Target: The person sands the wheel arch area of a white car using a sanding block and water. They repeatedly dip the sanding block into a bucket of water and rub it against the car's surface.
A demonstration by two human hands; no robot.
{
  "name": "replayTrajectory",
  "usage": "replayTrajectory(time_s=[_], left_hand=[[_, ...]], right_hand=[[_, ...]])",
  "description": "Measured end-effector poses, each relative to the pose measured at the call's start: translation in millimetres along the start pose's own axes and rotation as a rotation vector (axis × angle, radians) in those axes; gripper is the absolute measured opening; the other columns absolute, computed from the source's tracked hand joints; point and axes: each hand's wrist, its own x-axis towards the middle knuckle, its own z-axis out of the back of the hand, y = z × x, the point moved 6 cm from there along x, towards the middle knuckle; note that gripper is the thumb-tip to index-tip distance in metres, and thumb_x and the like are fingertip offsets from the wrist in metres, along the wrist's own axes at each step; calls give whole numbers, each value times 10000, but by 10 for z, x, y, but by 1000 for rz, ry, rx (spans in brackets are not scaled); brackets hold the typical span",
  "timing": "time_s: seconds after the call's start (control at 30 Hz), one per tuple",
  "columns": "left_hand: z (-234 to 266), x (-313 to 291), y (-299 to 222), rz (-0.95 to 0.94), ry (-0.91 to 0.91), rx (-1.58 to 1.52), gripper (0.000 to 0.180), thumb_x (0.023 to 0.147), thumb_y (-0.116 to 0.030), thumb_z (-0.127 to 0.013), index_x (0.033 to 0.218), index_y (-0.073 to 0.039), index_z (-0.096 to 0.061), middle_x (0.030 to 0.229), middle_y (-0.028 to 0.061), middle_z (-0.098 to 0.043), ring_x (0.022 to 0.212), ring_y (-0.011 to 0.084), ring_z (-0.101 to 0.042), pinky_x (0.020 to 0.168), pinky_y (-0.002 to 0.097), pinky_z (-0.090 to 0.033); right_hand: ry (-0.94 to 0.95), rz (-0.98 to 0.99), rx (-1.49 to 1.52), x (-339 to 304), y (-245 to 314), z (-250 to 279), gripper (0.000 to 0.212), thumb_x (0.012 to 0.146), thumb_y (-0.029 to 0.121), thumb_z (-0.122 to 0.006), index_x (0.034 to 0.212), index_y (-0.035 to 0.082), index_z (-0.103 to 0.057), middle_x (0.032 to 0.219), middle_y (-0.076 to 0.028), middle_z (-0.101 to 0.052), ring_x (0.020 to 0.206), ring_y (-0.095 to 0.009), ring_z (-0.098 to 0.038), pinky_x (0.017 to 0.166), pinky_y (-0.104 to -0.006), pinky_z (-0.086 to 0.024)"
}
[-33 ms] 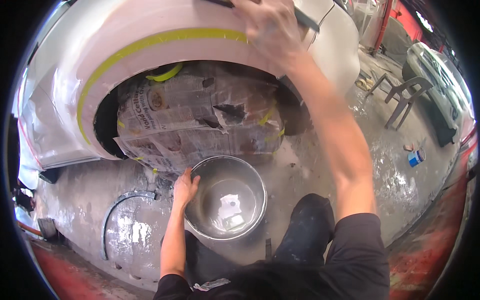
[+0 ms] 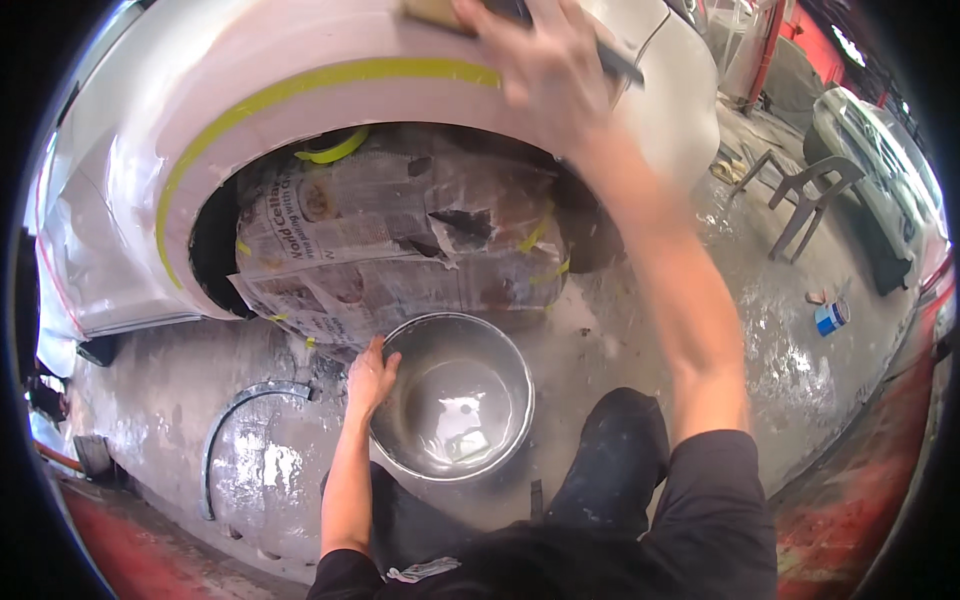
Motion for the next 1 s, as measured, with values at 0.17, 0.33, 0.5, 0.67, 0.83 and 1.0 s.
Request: replayTrajectory(time_s=[0.17,0.33,0.5,0.67,0.83,1.0], left_hand=[[-27,99,-52,38,73,37,438,941,-264,-675,1278,-15,-547,1083,279,-696,990,477,-681,851,562,-530],[40,23,-52,40,33,40,443,933,-246,-685,1289,-22,-548,1102,272,-689,993,465,-683,854,547,-537],[4,48,-73,21,32,43,451,935,-246,-682,1301,-20,-547,1118,270,-685,998,457,-684,856,538,-540],[56,28,-73,52,54,48,471,935,-253,-683,1315,-12,-543,1137,270,-678,999,455,-684,862,535,-543],[-9,47,-49,-9,19,20,462,939,-254,-681,1309,-13,-544,1136,264,-676,997,457,-683,855,538,-542],[32,21,-52,46,47,5,448,941,-260,-680,1300,-26,-548,1140,257,-677,998,457,-683,857,542,-539]], right_hand=[[-55,186,-136,-184,236,67,522,819,13,-690,1292,228,-739,1349,-195,-575,1153,-403,-581,1005,-486,-467],[28,33,-89,276,259,-55,581,805,-14,-724,1338,219,-721,1365,-194,-589,1217,-410,-570,1049,-483,-454],[-62,249,-122,-91,313,-3,530,809,0,-678,1279,234,-747,1315,-187,-602,1117,-370,-592,965,-488,-482],[-10,95,-40,358,359,-139,511,833,31,-721,1310,214,-727,1284,-211,-606,1093,-421,-614,949,-493,-497],[-67,220,-120,-6,481,-23,406,848,73,-680,1227,197,-761,1218,-189,-648,1068,-383,-627,917,-480,-496],[-65,189,-124,376,350,-218,406,871,81,-693,1263,177,-742,1304,-178,-598,1083,-402,-601,957,-481,-485]])
